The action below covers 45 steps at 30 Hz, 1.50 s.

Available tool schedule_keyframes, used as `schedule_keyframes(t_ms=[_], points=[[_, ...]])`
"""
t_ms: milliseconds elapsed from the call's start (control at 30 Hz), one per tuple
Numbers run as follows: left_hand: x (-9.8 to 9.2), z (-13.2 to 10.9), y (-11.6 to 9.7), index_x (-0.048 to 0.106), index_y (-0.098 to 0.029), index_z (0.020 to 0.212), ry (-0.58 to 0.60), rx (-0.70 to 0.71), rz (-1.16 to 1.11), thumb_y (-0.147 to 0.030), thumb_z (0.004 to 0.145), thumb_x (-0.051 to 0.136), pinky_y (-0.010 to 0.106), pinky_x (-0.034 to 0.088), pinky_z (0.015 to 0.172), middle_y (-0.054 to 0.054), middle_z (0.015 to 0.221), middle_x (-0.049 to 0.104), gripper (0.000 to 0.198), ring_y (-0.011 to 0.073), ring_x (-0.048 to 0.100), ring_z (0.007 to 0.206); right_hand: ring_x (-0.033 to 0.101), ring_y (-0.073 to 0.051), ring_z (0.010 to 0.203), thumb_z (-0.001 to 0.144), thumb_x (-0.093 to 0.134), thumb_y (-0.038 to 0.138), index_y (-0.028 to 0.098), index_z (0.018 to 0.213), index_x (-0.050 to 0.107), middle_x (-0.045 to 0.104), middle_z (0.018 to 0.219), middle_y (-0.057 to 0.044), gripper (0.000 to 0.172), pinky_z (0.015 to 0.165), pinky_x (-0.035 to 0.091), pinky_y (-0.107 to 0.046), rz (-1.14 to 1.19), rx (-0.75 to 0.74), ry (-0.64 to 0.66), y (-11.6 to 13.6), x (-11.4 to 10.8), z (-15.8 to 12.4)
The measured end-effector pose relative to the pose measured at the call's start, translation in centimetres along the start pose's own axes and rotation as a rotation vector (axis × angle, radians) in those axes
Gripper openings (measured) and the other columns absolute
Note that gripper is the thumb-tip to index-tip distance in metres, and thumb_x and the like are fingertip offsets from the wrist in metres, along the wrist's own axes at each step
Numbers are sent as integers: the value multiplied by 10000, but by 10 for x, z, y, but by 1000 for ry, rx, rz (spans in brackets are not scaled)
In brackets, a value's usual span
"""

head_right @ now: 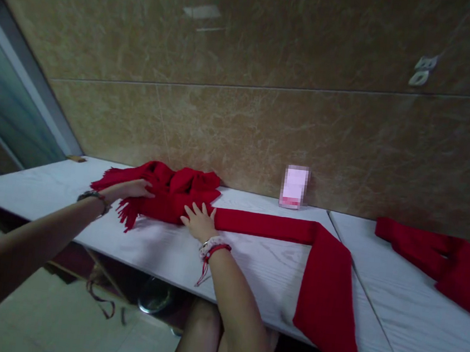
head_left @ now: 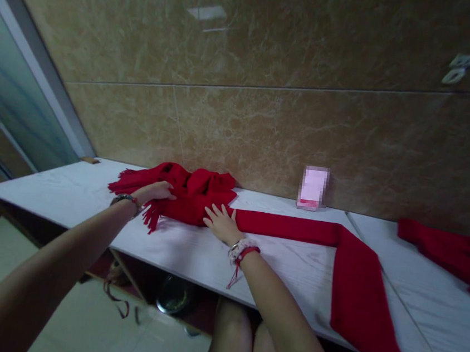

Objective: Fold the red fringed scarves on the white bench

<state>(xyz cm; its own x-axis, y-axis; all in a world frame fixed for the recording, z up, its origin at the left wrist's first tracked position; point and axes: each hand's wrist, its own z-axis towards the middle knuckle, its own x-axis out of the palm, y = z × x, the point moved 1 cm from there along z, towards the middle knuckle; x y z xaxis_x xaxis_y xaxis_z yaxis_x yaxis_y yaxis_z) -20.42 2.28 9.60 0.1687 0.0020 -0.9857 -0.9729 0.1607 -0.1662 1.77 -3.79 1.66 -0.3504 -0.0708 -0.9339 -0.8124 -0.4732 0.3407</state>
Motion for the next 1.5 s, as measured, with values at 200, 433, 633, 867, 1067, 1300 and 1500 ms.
schedule_keyframes(t_ms=[200,433,633,867,1067,1300,1500], points=[[34,12,14,645,-173,703,-45,-134,104,-226,651,520,193,423,599,27,678,657,145,190,618,728,5,-357,1320,878,200,512,354,1365,221,110,1479,-24,513,949,1,-679,-72,9,175,0,4,8],[37,11,17,632,-155,761,-15,-93,85,-216,639,485,219,438,646,71,780,670,201,217,613,796,4,-407,1305,859,254,545,457,1304,295,101,1480,-18,456,895,-20,-724,-98,16,210,10,7,15],[6,5,2,605,-143,680,92,-3,-39,-309,632,484,228,434,513,48,648,641,211,195,586,637,20,-346,1322,896,188,493,380,1370,168,88,1480,-70,487,953,92,-669,0,-61,152,-22,-18,2],[-26,9,-69,615,-146,741,73,219,-63,-384,607,513,217,412,601,18,720,631,292,168,554,686,52,-354,1319,904,222,451,280,1381,213,158,1465,-86,507,963,111,-660,-152,138,88,-80,-38,-41],[-22,-4,-122,628,-148,738,82,296,-16,-359,620,495,221,397,560,9,671,616,276,158,544,629,90,-347,1318,905,229,452,288,1368,252,173,1461,-94,492,961,116,-659,-163,149,135,-78,-35,-47],[-28,-6,-201,660,-117,801,17,420,-33,-279,654,505,222,393,581,33,725,636,268,153,548,658,241,-270,1295,855,412,330,209,1306,401,299,1414,-106,467,1031,210,-498,-251,153,-52,-138,-109,-98],[-13,-3,-297,654,-114,865,-43,596,-123,-192,637,540,220,393,591,49,807,654,267,160,564,705,346,-225,1247,696,497,60,188,1218,510,449,1319,-93,538,1028,271,-411,-189,39,222,-201,-144,-193]])
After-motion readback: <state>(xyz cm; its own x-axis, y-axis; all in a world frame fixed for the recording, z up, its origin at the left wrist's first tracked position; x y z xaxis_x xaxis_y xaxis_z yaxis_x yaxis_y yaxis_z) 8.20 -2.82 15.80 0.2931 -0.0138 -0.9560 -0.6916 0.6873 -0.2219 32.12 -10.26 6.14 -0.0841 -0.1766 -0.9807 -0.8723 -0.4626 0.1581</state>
